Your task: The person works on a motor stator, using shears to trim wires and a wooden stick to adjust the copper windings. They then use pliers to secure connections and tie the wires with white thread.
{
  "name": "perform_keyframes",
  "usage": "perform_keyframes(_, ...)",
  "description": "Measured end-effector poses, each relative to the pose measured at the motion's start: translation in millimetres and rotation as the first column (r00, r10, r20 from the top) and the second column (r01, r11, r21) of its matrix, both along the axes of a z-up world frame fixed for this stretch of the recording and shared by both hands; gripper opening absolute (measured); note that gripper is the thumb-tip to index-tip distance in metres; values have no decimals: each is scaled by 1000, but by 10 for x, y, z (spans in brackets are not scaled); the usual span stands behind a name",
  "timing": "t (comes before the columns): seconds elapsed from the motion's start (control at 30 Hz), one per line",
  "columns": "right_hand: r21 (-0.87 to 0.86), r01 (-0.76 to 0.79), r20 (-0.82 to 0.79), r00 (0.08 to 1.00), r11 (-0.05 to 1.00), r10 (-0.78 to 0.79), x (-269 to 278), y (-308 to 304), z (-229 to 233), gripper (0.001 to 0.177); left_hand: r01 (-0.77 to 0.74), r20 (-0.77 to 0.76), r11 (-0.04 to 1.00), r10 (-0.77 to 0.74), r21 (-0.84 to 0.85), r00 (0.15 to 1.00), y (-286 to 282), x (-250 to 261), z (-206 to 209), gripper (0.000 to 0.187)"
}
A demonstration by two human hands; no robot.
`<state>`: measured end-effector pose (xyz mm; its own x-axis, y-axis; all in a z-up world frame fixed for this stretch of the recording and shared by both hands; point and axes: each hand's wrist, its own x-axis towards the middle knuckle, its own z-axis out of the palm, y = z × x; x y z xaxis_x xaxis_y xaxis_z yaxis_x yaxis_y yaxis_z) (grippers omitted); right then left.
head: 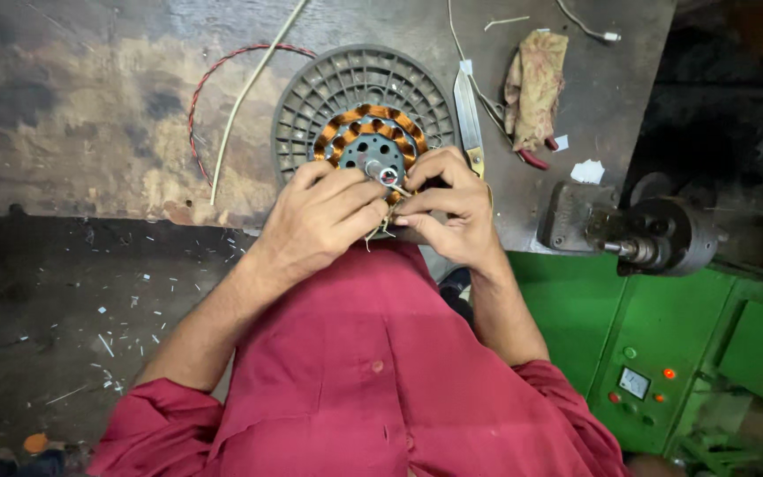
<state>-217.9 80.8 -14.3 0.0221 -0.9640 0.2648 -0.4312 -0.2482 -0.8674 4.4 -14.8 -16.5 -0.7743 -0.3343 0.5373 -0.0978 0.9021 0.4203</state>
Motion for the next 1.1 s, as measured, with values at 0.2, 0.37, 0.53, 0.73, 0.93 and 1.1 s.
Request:
perform_keyframes(0.2, -1, 0, 47, 999, 1000, 0, -15, -6, 19, 14, 23, 51, 987, -31, 158, 998, 16, -39, 86, 21)
perform_keyframes(0.37, -17, -3, 34, 999, 1000, 4, -37, -9, -5, 16, -35, 53, 995, 30, 97, 998, 93, -58, 162, 23)
perform_keyframes(0.53, -9, -11, 5, 1000, 1000, 11, -34, -35, 16, 16, -40, 70, 988, 29, 151, 997, 105, -63, 158, 23)
perform_keyframes(0.73, -26, -25, -71, 997, 999, 23, -27, -55, 41, 19, -62, 45, 971, 53, 231, 998, 111, -66, 121, 22)
perform_keyframes(0.93, -36, -5, -105, 995, 999, 1, 5, -67, 56, 20, -90, 77, 963, 73, 252, 994, 117, -83, 108, 20)
perform_keyframes(1.1, -77, 10, -129, 991, 997, -20, 31, -75, 42, 22, -137, 115, 960, 112, 246, 987, 143, -117, 91, 17)
